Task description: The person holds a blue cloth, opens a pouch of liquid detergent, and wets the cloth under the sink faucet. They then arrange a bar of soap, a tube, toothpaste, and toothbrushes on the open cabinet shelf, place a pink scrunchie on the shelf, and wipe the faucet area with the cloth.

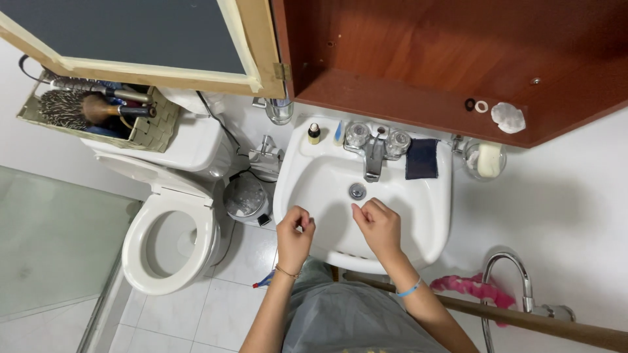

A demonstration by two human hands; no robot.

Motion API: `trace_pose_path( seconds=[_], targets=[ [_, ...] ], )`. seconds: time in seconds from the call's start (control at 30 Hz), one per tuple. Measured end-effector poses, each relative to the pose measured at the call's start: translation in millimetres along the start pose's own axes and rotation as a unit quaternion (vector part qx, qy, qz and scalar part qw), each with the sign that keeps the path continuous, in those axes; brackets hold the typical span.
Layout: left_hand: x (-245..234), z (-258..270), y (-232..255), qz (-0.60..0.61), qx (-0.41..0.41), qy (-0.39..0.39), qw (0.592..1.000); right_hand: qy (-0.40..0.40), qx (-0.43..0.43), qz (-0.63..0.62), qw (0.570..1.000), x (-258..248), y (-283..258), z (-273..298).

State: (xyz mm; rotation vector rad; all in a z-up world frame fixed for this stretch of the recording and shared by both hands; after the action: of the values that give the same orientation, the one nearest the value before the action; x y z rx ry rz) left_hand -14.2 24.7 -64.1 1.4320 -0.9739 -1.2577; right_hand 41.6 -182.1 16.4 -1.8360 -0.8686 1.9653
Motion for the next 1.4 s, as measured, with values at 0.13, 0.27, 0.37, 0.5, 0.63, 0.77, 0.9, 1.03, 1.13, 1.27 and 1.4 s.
trace_pose_path(
  seconds=[0.13, 0.27, 0.37, 0.5, 0.63, 0.77, 0.9, 1.03, 1.13, 1.27, 1.4],
  targets=[
    [-18.5, -3.1, 96.2, -0.096, 0.105, -0.089, 0.986, 0.002, -0.047, -0.034, 0.998, -20.2, -25.4, -8.2],
    [-22.8, 1.9, 144.7, -0.126, 0.199, -0.085, 0.968, 0.044, -0.191, 0.0, 0.981, -29.3, -37.4, -3.5],
    [-18.7, 4.3, 97.8, -0.081, 0.013, -0.132, 0.988, 0.0, -0.109, -0.025, 0.994, -10.3, -6.2, -3.0],
    [-35.1, 3.2, 154.2, -0.226, 0.298, -0.113, 0.92, -0.117, -0.134, -0.031, 0.984, -21.1, -7.9, -1.1],
    [-33.5, 5.7, 136.0, -0.063, 0.043, -0.152, 0.985, -0.128, -0.154, -0.042, 0.979, -25.6, -8.5, 3.7],
    [-32.4, 4.9, 108.4, -0.124, -0.029, -0.153, 0.98, -0.17, 0.045, -0.065, 0.982, -14.4, 11.6, 2.0],
    [-33.3, 3.0, 141.9, -0.122, 0.158, -0.141, 0.97, -0.175, -0.061, -0.047, 0.981, -24.9, -18.3, 1.5],
    [-38.2, -2.2, 126.8, -0.13, 0.144, -0.09, 0.977, -0.161, -0.077, -0.073, 0.981, -25.6, -30.5, -0.4],
    [-44.2, -8.8, 126.1, -0.141, 0.152, -0.044, 0.977, -0.166, -0.063, -0.094, 0.98, -25.2, -39.2, -7.2],
    [-52.3, -17.3, 123.0, -0.132, 0.17, -0.037, 0.976, -0.125, -0.141, -0.091, 0.978, -10.1, -49.2, -35.3],
    [-56.7, -24.9, 116.1, -0.126, 0.186, -0.027, 0.974, -0.069, -0.197, -0.049, 0.977, 21.2, -49.9, -85.9]
  ],
)
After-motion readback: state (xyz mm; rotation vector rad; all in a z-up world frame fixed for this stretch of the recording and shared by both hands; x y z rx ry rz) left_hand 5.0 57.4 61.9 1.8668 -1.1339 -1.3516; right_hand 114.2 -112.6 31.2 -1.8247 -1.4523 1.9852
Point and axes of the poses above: each hand's wrist, its own z-axis away from the middle knuckle, its own x-axis out of the palm, y = z × x, the point moved 1 cm from there along -z, towards the middle knuckle, and after that the axes turned 10 degrees about -y, right-handed, at the moved point
